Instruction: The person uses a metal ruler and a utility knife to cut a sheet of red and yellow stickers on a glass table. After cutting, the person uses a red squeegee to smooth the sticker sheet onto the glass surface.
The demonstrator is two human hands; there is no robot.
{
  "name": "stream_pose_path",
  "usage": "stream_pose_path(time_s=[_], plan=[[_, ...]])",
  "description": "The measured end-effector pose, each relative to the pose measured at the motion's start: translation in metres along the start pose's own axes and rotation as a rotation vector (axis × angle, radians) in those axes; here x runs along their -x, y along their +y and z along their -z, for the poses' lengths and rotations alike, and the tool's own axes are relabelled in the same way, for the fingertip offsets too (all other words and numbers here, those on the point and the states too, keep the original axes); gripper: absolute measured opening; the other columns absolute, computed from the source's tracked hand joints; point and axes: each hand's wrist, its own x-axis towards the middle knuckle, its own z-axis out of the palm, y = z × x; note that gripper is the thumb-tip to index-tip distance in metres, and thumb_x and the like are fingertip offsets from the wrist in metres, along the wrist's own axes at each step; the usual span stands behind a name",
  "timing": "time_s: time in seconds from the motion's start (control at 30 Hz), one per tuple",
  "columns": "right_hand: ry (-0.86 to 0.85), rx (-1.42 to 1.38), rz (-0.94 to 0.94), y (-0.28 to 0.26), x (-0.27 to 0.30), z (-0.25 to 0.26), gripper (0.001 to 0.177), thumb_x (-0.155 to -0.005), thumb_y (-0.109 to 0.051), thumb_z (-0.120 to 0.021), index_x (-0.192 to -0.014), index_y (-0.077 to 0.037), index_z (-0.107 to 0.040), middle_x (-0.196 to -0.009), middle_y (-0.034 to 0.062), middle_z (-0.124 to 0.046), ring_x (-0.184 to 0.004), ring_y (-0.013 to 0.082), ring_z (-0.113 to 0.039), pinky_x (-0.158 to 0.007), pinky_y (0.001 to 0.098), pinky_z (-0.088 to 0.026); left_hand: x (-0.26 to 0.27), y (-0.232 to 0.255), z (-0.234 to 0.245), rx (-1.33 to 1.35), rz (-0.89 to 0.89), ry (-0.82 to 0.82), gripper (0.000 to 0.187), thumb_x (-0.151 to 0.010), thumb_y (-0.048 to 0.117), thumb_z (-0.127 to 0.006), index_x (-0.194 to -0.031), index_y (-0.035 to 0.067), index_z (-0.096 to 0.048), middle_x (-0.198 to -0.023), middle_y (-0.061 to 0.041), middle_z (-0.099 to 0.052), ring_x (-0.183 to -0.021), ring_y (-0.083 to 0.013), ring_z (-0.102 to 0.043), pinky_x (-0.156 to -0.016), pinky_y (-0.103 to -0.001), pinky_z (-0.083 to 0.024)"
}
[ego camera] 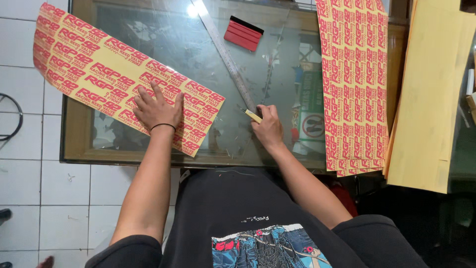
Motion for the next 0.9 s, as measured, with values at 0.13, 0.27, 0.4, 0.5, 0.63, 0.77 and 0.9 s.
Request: stream_pose_path(time_s=[0.13,0.27,0.4,0.5,0.63,0.77,0.9], plan=[[0.0,-0.02,-0.007,-0.001,-0.003,0.002,0.045,-0.074,-0.015,-0.078,-0.117,-0.011,-0.068,-0.106,0.0115,-0.059,-0.099,0.0417,-0.071,-0.081,0.0505,-0.06,-0.001,0.009,0.008,-0.025,0.07,-0.113,0.099,-0.096,0.087,-0.025,-0.165,0.017,-0.034,-0.16,-0.026,-0.03,-0.146,-0.0483,-0.029,-0.109,-0.065,-0.029],[-0.005,-0.021,-0.056,0.006,-0.013,-0.003,0.036,-0.072,-0.02,-0.08,-0.105,-0.012,-0.069,-0.096,0.0098,-0.06,-0.092,0.0383,-0.072,-0.079,0.047,-0.06,-0.003,0.015,0.015,-0.05,0.1,-0.175,0.098,-0.097,0.087,-0.022,-0.166,0.017,-0.029,-0.162,-0.026,-0.027,-0.146,-0.0479,-0.028,-0.108,-0.065,-0.029],[-0.034,-0.046,-0.076,0.01,-0.021,-0.002,0.033,-0.072,-0.025,-0.08,-0.098,-0.009,-0.068,-0.092,0.0121,-0.062,-0.093,0.0383,-0.071,-0.082,0.0458,-0.057,0.0,0.018,0.014,-0.059,0.122,-0.182,0.096,-0.099,0.086,-0.021,-0.166,0.018,-0.026,-0.161,-0.025,-0.024,-0.145,-0.0492,-0.026,-0.106,-0.063,-0.031],[-0.059,-0.076,-0.084,0.01,-0.025,0.002,0.031,-0.072,-0.025,-0.081,-0.093,-0.008,-0.067,-0.089,0.0133,-0.062,-0.092,0.0392,-0.07,-0.083,0.0458,-0.056,0.001,0.023,0.023,-0.052,0.149,-0.202,0.093,-0.101,0.083,-0.023,-0.167,0.018,-0.024,-0.162,-0.025,-0.024,-0.146,-0.0487,-0.027,-0.106,-0.062,-0.031],[-0.176,0.011,-0.158,-0.004,-0.023,0.007,0.021,-0.078,-0.023,-0.073,-0.081,-0.013,-0.054,-0.09,0.0026,-0.057,-0.082,0.0252,-0.057,-0.072,0.041,-0.043,-0.004,0.026,0.034,-0.088,0.168,-0.242,0.096,-0.1,0.085,-0.022,-0.166,0.016,-0.02,-0.164,-0.023,-0.022,-0.143,-0.0423,-0.028,-0.104,-0.058,-0.037],[-0.117,0.052,-0.068,-0.001,-0.016,0.008,0.013,-0.078,-0.016,-0.069,-0.085,-0.014,-0.058,-0.09,0.0035,-0.06,-0.082,0.028,-0.059,-0.068,0.0447,-0.044,-0.003,0.024,0.027,-0.079,0.159,-0.218,0.097,-0.1,0.087,-0.02,-0.166,0.016,-0.018,-0.163,-0.022,-0.023,-0.143,-0.041,-0.028,-0.103,-0.056,-0.038],[-0.049,-0.027,0.076,0.013,-0.016,0.007,0.018,-0.075,-0.015,-0.069,-0.093,-0.014,-0.068,-0.089,0.0039,-0.066,-0.082,0.025,-0.063,-0.075,0.0398,-0.048,-0.001,0.02,0.038,-0.031,0.12,-0.229,0.099,-0.098,0.088,-0.022,-0.166,0.016,-0.02,-0.161,-0.022,-0.026,-0.138,-0.0408,-0.031,-0.102,-0.056,-0.039]])
